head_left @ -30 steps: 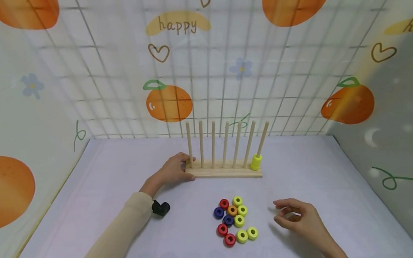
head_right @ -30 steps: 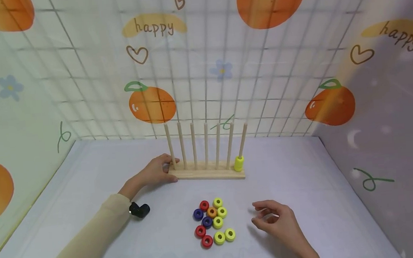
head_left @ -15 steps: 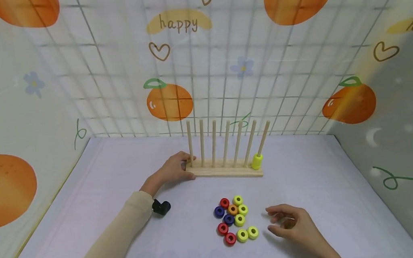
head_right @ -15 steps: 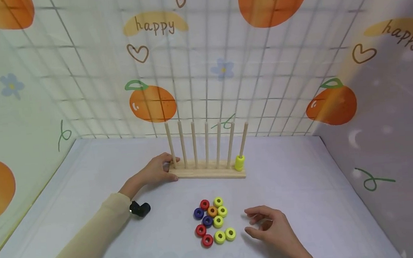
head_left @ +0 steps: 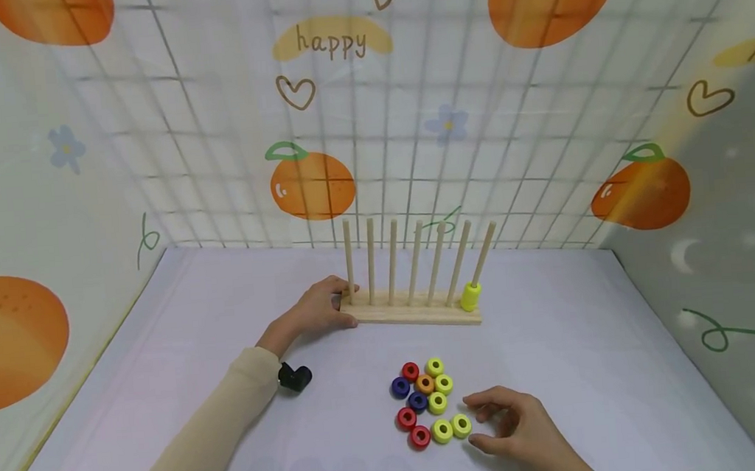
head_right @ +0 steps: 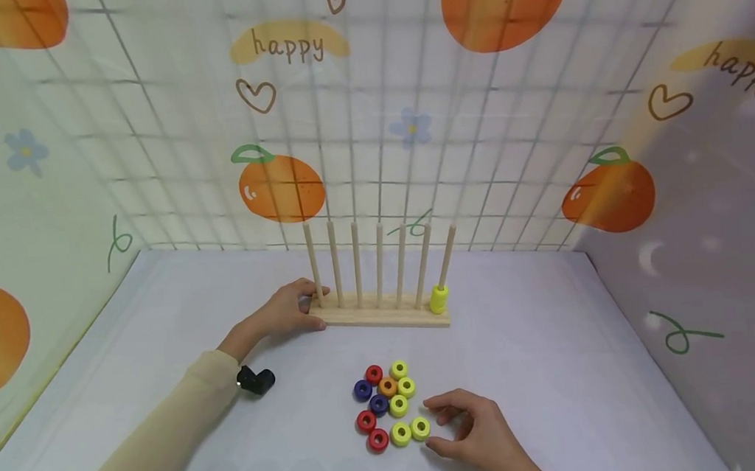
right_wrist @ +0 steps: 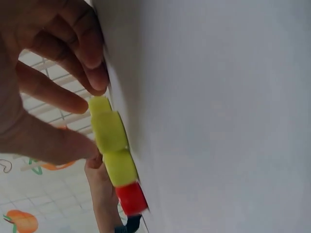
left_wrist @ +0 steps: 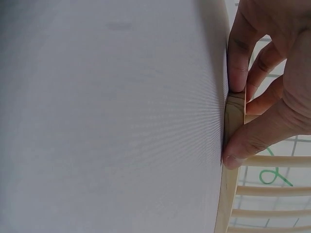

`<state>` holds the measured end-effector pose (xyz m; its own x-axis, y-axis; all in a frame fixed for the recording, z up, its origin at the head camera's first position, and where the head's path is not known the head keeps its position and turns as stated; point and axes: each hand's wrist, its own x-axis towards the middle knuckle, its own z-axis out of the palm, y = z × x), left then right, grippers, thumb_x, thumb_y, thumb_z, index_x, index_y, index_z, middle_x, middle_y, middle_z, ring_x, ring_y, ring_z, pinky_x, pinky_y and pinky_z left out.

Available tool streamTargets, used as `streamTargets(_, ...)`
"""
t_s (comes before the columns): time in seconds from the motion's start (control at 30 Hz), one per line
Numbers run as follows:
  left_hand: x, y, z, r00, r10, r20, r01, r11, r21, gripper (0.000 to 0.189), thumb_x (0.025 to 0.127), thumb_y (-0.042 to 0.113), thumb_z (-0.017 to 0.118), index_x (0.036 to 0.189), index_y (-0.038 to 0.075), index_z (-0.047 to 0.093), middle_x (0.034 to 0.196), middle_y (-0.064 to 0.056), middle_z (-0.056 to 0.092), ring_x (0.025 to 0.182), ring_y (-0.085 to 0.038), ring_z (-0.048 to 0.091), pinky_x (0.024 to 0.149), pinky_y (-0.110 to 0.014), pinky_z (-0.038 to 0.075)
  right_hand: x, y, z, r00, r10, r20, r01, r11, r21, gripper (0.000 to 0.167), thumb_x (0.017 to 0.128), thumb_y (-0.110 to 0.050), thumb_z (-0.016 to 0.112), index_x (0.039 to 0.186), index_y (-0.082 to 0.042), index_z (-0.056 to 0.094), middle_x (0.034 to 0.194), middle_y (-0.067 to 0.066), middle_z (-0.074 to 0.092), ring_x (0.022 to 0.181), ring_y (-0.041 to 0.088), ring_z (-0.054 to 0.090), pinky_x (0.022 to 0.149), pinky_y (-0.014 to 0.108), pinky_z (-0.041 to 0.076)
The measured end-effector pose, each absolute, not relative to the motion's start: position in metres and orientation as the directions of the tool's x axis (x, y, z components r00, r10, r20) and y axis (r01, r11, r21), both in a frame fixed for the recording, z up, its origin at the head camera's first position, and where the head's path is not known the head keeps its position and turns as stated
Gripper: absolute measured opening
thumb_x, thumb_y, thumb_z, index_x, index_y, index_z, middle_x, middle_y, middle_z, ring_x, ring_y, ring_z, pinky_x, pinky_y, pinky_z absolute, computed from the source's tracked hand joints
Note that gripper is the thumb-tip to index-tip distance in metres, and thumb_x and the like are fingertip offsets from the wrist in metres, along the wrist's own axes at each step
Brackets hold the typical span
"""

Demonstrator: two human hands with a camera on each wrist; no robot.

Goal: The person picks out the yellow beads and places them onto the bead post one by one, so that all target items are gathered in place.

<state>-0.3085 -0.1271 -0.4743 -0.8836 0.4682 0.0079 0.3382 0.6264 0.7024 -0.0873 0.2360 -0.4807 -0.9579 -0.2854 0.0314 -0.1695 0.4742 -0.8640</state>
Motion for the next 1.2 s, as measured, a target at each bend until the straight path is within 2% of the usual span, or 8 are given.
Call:
streamTargets(0.13,-0.310,-0.127,-0.476,-0.886,0.464,0.005,0.331,0.625,0.707,0.067,0.074,0.023,0.091,0.133,0.008,0.063,0.127,-0.005,0.057,0.121,-0.024,0.050,0.100,-0.042,0.042,-0.086,0.231,-0.482,-0.958,-0.283,0.041,-0.184,0.501,-0.846,0.041,0.074,-0.025,0.090,0.110,-0.018,0.075,0.095,-0.004,0.069,0.075,0.015,0.061,0.056,0.026,0.049)
streamTargets(0.37,-0.311,-0.127,-0.477,-0.883,0.470,0.010,0.338,0.621,0.707,0.064,0.074,0.024,0.091,0.130,0.010,0.065,0.127,-0.006,0.057,0.126,-0.027,0.048,0.108,-0.048,0.035,-0.087,0.227,-0.484,-0.945,-0.322,0.056,-0.219,0.498,-0.839,0.035,0.075,-0.020,0.089,0.107,-0.019,0.076,0.093,-0.008,0.069,0.074,0.014,0.061,0.055,0.025,0.048)
streamTargets(0.7,-0.313,-0.127,-0.479,-0.887,0.462,-0.001,0.324,0.624,0.711,0.064,0.074,0.023,0.092,0.131,0.012,0.065,0.127,-0.005,0.056,0.121,-0.025,0.050,0.103,-0.045,0.041,-0.088,0.222,-0.485,-0.942,-0.324,0.088,-0.247,0.492,-0.835,0.031,0.075,-0.026,0.089,0.104,-0.023,0.077,0.091,-0.009,0.068,0.074,0.014,0.060,0.057,0.025,0.049)
streamTargets(0.93,-0.314,-0.127,-0.479,-0.884,0.467,0.000,0.329,0.624,0.709,0.065,0.074,0.024,0.091,0.132,0.012,0.065,0.129,-0.005,0.056,0.125,-0.025,0.048,0.105,-0.045,0.038,-0.089,0.220,-0.485,-0.940,-0.331,0.086,-0.250,0.494,-0.833,0.026,0.077,-0.021,0.088,0.101,-0.023,0.078,0.091,-0.009,0.069,0.077,0.013,0.061,0.058,0.025,0.050)
streamTargets(1.2,-0.314,-0.127,-0.479,-0.883,0.470,-0.007,0.322,0.615,0.720,0.066,0.074,0.024,0.091,0.133,0.011,0.064,0.129,-0.006,0.055,0.123,-0.025,0.049,0.103,-0.044,0.041,-0.089,0.221,-0.484,-0.940,-0.323,0.109,-0.264,0.487,-0.832,0.026,0.077,-0.019,0.088,0.101,-0.022,0.078,0.091,-0.010,0.069,0.077,0.013,0.062,0.059,0.026,0.051)
